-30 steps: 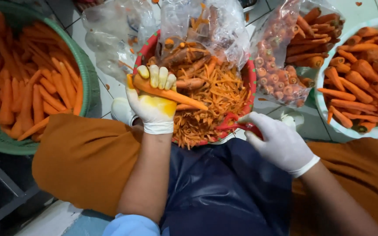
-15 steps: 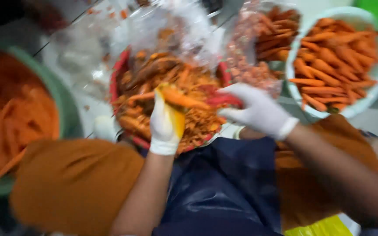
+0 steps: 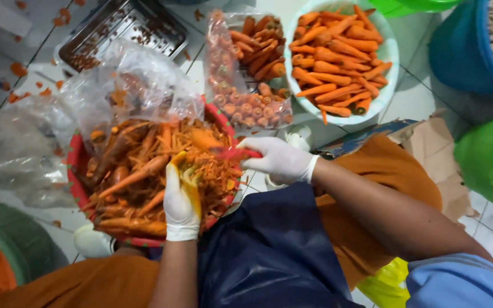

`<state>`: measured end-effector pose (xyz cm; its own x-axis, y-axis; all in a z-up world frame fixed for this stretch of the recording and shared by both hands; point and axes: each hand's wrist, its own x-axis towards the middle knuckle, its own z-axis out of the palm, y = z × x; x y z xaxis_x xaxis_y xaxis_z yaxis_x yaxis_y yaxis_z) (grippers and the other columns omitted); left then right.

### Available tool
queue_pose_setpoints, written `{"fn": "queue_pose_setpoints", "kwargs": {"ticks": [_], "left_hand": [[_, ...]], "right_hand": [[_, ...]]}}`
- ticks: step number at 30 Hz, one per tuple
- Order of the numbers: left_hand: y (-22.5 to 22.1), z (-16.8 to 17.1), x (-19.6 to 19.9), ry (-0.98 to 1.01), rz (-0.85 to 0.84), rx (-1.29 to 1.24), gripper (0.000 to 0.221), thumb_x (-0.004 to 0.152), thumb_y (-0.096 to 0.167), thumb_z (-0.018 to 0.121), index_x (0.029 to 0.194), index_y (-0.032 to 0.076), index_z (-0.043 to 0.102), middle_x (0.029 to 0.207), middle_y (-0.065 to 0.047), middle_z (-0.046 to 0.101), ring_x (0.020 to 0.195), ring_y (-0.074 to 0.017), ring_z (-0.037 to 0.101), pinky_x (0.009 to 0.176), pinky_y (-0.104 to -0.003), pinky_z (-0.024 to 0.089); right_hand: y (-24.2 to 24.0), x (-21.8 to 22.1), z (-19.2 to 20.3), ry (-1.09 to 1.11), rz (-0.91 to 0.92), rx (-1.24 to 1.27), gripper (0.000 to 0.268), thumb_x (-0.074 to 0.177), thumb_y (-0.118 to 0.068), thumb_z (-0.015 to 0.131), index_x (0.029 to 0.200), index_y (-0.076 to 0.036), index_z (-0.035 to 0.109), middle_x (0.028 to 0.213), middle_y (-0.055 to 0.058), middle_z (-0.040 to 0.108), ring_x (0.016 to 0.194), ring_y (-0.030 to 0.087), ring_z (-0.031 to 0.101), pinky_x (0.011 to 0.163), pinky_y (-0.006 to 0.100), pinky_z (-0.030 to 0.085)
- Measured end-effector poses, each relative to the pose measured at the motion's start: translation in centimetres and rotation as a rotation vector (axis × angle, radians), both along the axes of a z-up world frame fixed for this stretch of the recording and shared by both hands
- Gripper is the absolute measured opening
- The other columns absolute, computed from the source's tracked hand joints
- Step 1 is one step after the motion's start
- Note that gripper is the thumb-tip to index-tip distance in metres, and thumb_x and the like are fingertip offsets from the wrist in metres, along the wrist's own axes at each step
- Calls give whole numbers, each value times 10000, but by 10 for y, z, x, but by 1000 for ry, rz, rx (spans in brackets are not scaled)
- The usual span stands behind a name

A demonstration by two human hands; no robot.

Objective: Peeling carrots using a manual peeler while sitting on the floor surrounded by baskets of carrots.

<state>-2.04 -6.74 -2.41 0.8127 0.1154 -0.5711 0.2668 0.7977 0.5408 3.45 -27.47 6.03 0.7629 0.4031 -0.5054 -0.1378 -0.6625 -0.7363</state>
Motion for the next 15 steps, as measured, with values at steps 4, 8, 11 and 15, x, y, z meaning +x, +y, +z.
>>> {"fn": "queue_pose_setpoints", "kwargs": {"ticks": [4, 8, 11, 15], "left_hand": [[8, -3, 4, -14, -110, 338, 286, 976, 281, 428, 1164, 100, 545, 1068, -16, 570, 910, -116, 539, 768, -222, 463], [30, -3, 18, -24, -175, 658, 240, 984, 254, 415, 1143, 151, 563, 1091, -19, 574, 952, -129, 549, 796, -258, 492], [52, 32, 29, 169, -238, 528, 331, 959, 418, 369, 1218, 244, 482, 1272, -9, 472, 1135, -266, 529, 625, -642, 500], [40, 97, 31, 103, 23, 618, 179, 946, 329, 471, 1089, 245, 539, 1063, 86, 544, 910, -71, 609, 786, -371, 612]], "right_hand": [[-38, 9, -1, -115, -339, 93, 287, 766, -181, 635, 1043, -113, 607, 876, 118, 629, 850, 245, 604, 794, 374, 477], [-117, 35, -31, -39, -742, 68, 216, 820, -225, 536, 938, -61, 611, 733, 27, 576, 646, 108, 505, 585, 202, 369], [-185, 47, -96, -90, -1101, 125, 195, 778, -308, 649, 753, -154, 532, 536, 57, 452, 446, 178, 494, 366, 273, 402], [-236, 42, -141, -92, -1517, 409, 148, 758, -168, 699, 796, -169, 557, 559, -6, 382, 458, 145, 464, 385, 297, 394]]}}
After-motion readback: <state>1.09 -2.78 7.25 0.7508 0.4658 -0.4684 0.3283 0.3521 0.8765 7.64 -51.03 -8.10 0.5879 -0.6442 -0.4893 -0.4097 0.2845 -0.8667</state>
